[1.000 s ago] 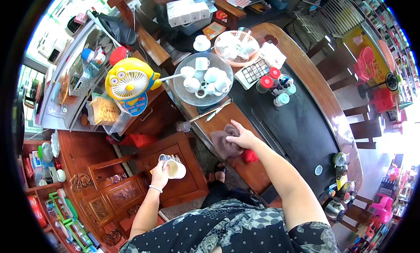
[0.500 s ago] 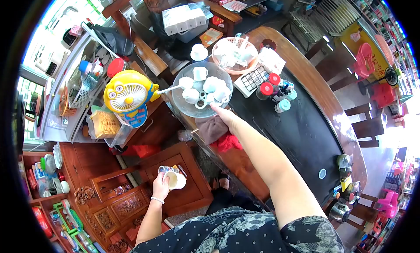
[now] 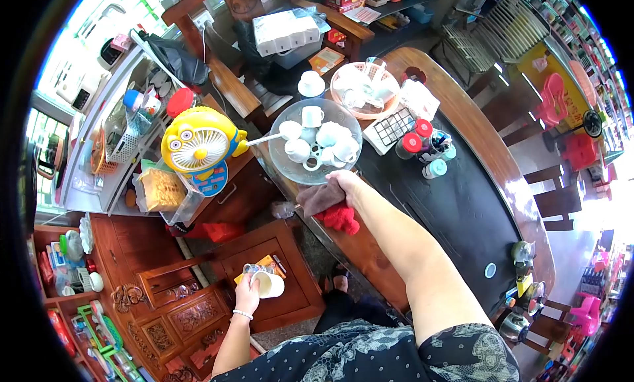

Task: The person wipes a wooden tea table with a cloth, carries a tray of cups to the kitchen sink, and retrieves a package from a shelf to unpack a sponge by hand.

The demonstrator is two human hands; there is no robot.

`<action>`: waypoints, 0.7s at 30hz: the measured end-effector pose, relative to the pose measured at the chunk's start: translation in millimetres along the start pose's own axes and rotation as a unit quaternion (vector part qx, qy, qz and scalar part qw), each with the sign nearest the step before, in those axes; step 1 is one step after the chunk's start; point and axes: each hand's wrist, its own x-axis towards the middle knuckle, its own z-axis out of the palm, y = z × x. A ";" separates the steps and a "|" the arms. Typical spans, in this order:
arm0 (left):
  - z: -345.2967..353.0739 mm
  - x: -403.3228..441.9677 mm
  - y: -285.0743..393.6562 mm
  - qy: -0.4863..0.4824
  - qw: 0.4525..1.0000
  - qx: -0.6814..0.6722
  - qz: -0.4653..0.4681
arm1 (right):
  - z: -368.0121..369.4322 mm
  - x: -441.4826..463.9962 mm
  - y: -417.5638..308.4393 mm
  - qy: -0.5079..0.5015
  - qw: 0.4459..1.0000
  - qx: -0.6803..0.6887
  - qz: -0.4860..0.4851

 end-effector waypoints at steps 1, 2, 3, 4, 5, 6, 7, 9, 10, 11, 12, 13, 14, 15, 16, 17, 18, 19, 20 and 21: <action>-0.1 -0.8 -0.7 0.000 1.000 -0.007 -0.001 | -2.2 1.4 2.6 -0.010 1.000 0.005 -0.002; -0.3 -1.8 -0.5 -0.002 1.000 -0.013 -0.002 | -0.1 -4.5 3.8 -0.019 1.000 0.011 -0.004; 0.1 -2.2 -0.3 -0.003 1.000 -0.019 -0.003 | 3.1 -12.9 3.5 -0.028 0.999 0.017 -0.007; 1.0 -2.8 -0.4 -0.004 1.000 -0.014 -0.004 | 7.1 -21.6 3.7 -0.038 0.999 0.021 -0.015; 1.8 -3.0 -0.4 -0.005 1.000 -0.009 -0.004 | 14.6 -33.3 3.7 -0.047 0.998 0.026 -0.024; 2.9 -2.4 0.3 -0.007 1.000 -0.004 -0.003 | 19.8 -43.6 3.3 -0.056 0.997 0.030 -0.034; 4.2 -1.6 0.7 -0.010 1.000 -0.003 0.002 | 21.4 -51.7 3.2 -0.059 0.997 0.022 -0.048; 7.6 0.8 2.3 -0.016 1.000 -0.002 0.017 | 23.2 -78.8 4.4 -0.052 0.997 0.031 -0.055; 9.2 2.6 4.4 -0.019 1.000 0.006 0.021 | 24.9 -96.7 5.0 -0.048 0.996 0.037 -0.058; 9.9 3.9 7.0 -0.022 0.999 0.015 0.026 | 33.9 -133.7 -0.3 -0.006 0.999 -0.008 -0.050; 9.6 4.7 9.8 -0.024 0.999 0.024 0.032 | 23.5 -144.8 6.6 -0.022 0.997 -0.010 -0.072; 8.6 4.4 15.4 -0.031 0.999 0.024 0.027 | 8.7 -158.9 17.2 -0.038 0.995 -0.011 -0.093; 7.6 5.1 23.6 -0.038 0.999 0.025 0.024 | -7.5 -174.8 27.8 -0.053 0.992 -0.013 -0.116; 6.2 6.5 32.7 -0.044 0.998 0.025 0.022 | -26.8 -194.0 37.5 -0.044 0.993 -0.039 -0.103; 3.8 7.3 42.6 -0.053 0.997 0.024 0.046 | -46.8 -215.4 48.2 -0.035 0.993 -0.064 -0.091; 0.9 7.7 54.3 -0.063 0.995 0.024 0.070 | -60.7 -241.9 59.4 -0.020 0.993 -0.061 -0.096; -2.4 7.4 68.3 -0.074 0.992 0.024 0.095 | -71.6 -271.3 70.7 -0.004 0.993 -0.056 -0.100; -5.3 2.3 90.1 -0.091 0.992 0.004 0.084 | -83.5 -299.3 83.7 0.004 0.993 -0.051 -0.110; -3.7 2.5 99.9 -0.091 0.989 0.021 0.112 | -95.5 -326.5 97.7 0.015 0.992 -0.046 -0.120; -1.3 2.5 108.1 -0.092 0.985 0.038 0.141 | -108.1 -352.8 112.7 0.038 0.991 -0.053 -0.121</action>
